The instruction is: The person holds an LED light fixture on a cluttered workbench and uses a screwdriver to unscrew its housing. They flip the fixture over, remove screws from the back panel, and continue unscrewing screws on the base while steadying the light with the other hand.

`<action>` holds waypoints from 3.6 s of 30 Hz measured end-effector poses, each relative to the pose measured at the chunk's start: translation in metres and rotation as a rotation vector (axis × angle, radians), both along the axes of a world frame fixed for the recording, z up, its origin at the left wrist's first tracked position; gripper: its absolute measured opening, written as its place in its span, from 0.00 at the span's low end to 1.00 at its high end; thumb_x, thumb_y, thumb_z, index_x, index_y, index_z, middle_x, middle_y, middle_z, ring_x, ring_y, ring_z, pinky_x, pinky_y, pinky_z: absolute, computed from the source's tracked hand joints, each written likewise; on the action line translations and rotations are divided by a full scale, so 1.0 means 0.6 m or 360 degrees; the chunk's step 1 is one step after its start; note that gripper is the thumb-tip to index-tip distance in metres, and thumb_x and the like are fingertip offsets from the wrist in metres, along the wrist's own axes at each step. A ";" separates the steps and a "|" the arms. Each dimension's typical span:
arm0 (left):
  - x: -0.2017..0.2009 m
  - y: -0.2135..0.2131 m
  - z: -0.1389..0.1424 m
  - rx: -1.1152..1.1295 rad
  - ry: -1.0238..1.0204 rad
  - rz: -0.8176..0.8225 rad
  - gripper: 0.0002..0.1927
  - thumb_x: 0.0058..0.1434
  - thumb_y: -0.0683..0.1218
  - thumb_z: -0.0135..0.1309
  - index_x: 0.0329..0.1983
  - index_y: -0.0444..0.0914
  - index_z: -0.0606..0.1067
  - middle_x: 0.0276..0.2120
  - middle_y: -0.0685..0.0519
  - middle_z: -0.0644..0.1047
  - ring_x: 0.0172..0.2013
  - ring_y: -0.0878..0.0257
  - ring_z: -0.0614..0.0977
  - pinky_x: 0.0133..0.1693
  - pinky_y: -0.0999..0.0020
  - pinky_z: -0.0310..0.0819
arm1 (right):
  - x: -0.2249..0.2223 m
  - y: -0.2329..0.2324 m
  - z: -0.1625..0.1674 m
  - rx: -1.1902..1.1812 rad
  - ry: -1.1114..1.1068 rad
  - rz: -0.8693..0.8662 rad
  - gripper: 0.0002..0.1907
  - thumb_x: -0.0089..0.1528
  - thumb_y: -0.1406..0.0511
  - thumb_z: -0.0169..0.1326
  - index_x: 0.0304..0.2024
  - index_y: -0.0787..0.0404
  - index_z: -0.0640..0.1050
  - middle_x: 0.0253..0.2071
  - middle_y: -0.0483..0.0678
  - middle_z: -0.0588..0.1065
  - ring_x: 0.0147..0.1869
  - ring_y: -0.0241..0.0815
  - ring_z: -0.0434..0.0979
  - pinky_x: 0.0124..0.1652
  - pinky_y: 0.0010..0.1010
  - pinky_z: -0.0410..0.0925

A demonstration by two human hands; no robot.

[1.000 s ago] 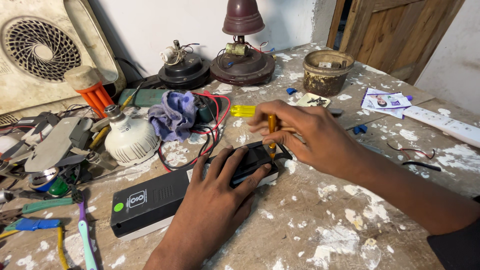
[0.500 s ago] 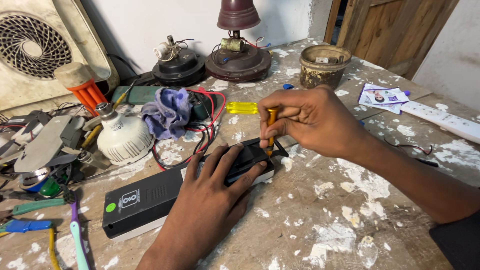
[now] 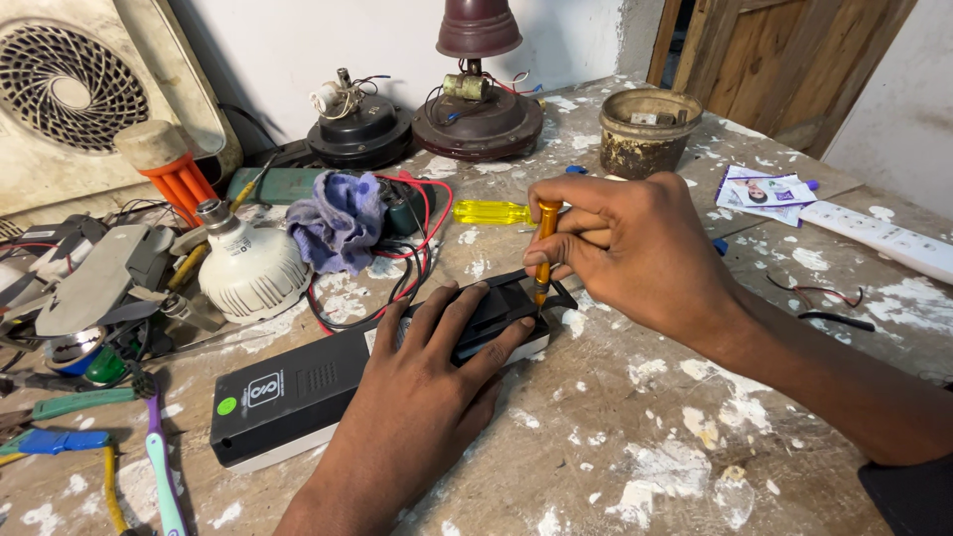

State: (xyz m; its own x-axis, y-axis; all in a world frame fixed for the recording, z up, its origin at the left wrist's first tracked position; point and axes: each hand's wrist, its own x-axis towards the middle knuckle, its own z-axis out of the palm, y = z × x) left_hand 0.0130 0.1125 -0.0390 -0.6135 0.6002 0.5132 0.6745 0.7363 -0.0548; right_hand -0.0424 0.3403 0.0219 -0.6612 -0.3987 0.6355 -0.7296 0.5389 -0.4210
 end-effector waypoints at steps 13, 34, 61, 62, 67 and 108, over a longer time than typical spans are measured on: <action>-0.003 -0.001 0.001 0.0007 -0.0009 -0.0001 0.30 0.57 0.52 0.57 0.65 0.51 0.70 0.61 0.40 0.68 0.63 0.42 0.66 0.61 0.36 0.53 | -0.028 0.014 0.006 -0.0092 -0.0450 0.0804 0.20 0.62 0.80 0.46 0.54 0.62 0.75 0.53 0.53 0.79 0.61 0.43 0.81 0.59 0.34 0.72; 0.000 -0.002 0.000 0.0022 0.0016 0.0006 0.30 0.57 0.51 0.57 0.64 0.50 0.70 0.62 0.40 0.68 0.63 0.42 0.66 0.61 0.36 0.54 | -0.005 -0.003 -0.004 -0.0029 -0.0065 0.0253 0.21 0.59 0.80 0.54 0.55 0.65 0.79 0.40 0.50 0.84 0.44 0.39 0.89 0.46 0.26 0.79; -0.002 -0.004 0.001 0.0015 0.0018 -0.0001 0.30 0.57 0.52 0.57 0.64 0.49 0.70 0.62 0.40 0.68 0.63 0.41 0.66 0.61 0.36 0.53 | -0.031 0.019 -0.003 -0.0014 -0.0477 0.0774 0.17 0.65 0.79 0.46 0.56 0.67 0.73 0.59 0.56 0.76 0.66 0.50 0.79 0.61 0.37 0.71; -0.003 -0.004 0.001 0.0014 0.0019 -0.0001 0.30 0.57 0.52 0.57 0.64 0.49 0.70 0.62 0.40 0.68 0.63 0.42 0.66 0.61 0.36 0.53 | -0.029 0.020 -0.002 0.0069 -0.0448 0.0736 0.22 0.64 0.79 0.45 0.60 0.66 0.73 0.60 0.56 0.75 0.66 0.50 0.78 0.61 0.37 0.70; -0.004 -0.002 -0.001 0.0012 0.0003 0.0002 0.31 0.55 0.51 0.58 0.65 0.49 0.70 0.62 0.41 0.67 0.63 0.42 0.65 0.61 0.36 0.53 | -0.026 0.026 0.010 0.0121 -0.0510 0.0756 0.22 0.64 0.80 0.45 0.58 0.63 0.76 0.50 0.51 0.81 0.56 0.45 0.85 0.55 0.35 0.76; -0.001 -0.003 -0.002 0.0008 -0.0025 0.0007 0.30 0.56 0.52 0.57 0.64 0.49 0.70 0.62 0.41 0.67 0.63 0.42 0.65 0.61 0.36 0.52 | -0.041 0.026 -0.004 -0.0049 -0.0760 0.0773 0.23 0.62 0.79 0.49 0.57 0.60 0.77 0.53 0.50 0.81 0.61 0.40 0.81 0.59 0.33 0.73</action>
State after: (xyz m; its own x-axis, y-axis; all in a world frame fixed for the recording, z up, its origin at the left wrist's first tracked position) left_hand 0.0124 0.1106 -0.0404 -0.6243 0.5949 0.5063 0.6720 0.7395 -0.0403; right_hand -0.0669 0.3557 0.0195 -0.6225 -0.7076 0.3344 -0.6163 0.1798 -0.7667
